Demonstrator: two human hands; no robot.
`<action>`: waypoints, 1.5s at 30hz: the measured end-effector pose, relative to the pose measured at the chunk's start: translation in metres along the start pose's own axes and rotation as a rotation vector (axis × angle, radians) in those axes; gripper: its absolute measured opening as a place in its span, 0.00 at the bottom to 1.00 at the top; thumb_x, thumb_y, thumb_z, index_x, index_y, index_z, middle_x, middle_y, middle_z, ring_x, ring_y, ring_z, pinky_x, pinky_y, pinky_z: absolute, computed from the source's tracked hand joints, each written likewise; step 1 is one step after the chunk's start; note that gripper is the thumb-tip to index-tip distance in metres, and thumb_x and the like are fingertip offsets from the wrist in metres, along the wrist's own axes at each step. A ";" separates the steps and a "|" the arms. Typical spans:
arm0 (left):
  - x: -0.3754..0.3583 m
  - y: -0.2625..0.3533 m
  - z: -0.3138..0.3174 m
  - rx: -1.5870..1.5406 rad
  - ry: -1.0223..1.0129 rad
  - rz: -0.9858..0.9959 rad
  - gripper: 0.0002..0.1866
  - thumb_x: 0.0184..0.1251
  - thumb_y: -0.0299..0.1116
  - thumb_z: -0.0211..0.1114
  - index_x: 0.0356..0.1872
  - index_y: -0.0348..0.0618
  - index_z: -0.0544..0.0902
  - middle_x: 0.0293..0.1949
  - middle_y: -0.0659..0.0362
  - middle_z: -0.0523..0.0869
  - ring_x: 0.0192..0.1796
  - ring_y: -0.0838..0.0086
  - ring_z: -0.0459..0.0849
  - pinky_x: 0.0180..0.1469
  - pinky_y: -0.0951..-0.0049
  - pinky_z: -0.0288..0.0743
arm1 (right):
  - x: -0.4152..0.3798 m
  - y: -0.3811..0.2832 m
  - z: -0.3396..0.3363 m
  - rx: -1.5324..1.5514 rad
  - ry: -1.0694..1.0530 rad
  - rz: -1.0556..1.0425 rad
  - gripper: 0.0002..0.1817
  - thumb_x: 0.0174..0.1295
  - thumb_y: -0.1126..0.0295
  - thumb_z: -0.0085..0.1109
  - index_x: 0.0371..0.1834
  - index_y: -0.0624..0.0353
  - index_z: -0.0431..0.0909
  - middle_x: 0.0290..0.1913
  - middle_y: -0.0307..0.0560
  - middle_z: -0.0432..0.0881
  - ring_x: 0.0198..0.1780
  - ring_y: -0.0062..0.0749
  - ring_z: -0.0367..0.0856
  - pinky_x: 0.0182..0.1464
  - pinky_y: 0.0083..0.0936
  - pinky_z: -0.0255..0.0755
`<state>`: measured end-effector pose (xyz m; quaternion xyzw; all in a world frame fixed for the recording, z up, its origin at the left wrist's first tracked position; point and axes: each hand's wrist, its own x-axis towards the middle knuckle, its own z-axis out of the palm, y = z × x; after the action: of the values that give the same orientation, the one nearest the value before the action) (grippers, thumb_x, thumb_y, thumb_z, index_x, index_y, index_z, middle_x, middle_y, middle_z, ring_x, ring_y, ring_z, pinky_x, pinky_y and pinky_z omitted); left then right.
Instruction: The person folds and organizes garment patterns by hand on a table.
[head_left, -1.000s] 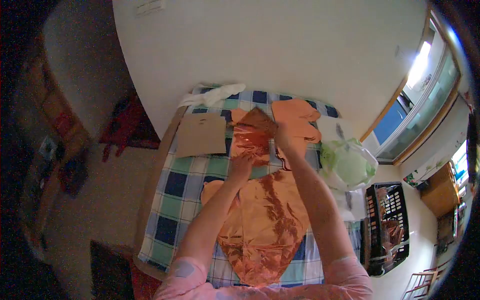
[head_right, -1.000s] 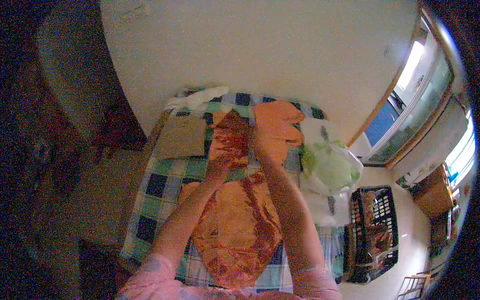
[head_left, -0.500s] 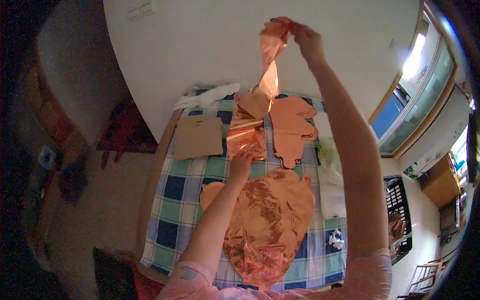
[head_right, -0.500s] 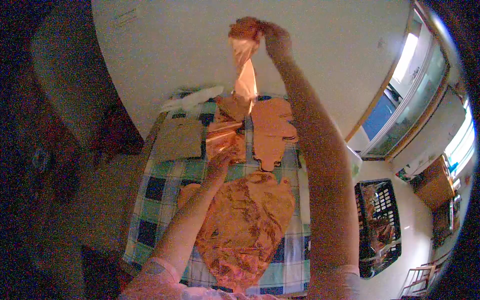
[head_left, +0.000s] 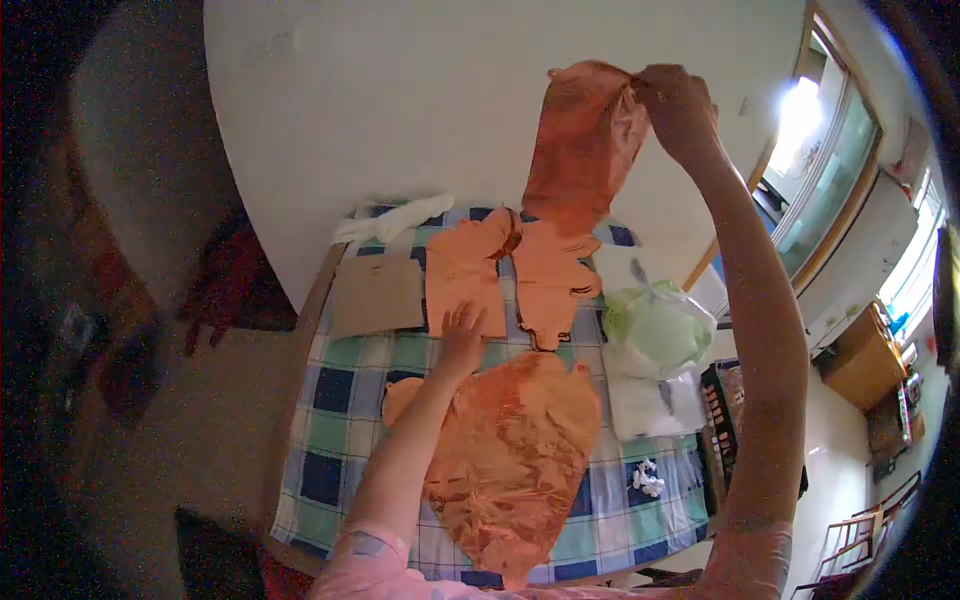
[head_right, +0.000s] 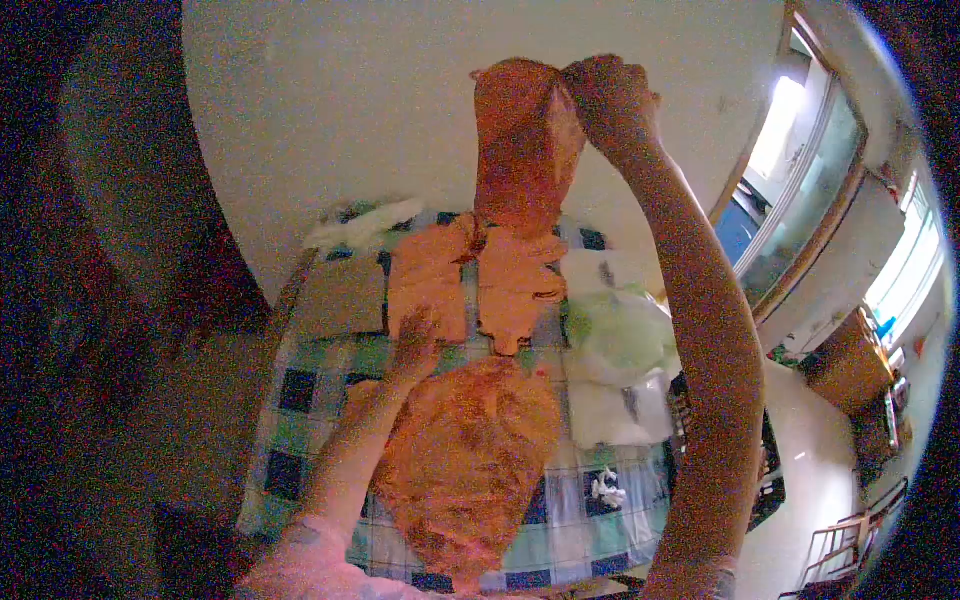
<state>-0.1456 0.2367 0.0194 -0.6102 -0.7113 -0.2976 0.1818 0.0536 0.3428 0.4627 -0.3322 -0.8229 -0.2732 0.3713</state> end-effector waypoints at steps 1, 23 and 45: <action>0.011 0.016 -0.030 -0.058 0.058 0.008 0.29 0.60 0.36 0.60 0.64 0.45 0.66 0.65 0.51 0.65 0.67 0.56 0.62 0.68 0.56 0.55 | -0.003 0.001 -0.007 0.060 -0.062 -0.008 0.14 0.66 0.61 0.51 0.49 0.54 0.80 0.43 0.52 0.82 0.46 0.43 0.80 0.50 0.31 0.71; 0.077 0.139 -0.266 -1.496 -0.120 -0.304 0.15 0.60 0.36 0.67 0.42 0.35 0.83 0.31 0.64 0.83 0.35 0.83 0.78 0.40 0.79 0.72 | -0.105 -0.005 -0.092 1.220 -0.536 0.039 0.10 0.62 0.70 0.60 0.41 0.65 0.80 0.22 0.35 0.76 0.23 0.16 0.73 0.26 0.18 0.69; 0.050 0.132 -0.257 -1.181 -0.065 -0.194 0.11 0.63 0.35 0.65 0.38 0.37 0.86 0.27 0.67 0.83 0.31 0.86 0.75 0.35 0.82 0.70 | -0.324 -0.042 0.078 1.063 -0.778 -0.028 0.13 0.56 0.66 0.65 0.40 0.61 0.81 0.35 0.49 0.84 0.39 0.32 0.81 0.43 0.28 0.73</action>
<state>-0.0526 0.1196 0.2715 -0.5492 -0.4833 -0.6388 -0.2379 0.1517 0.2593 0.1528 -0.1675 -0.9242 0.3055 0.1564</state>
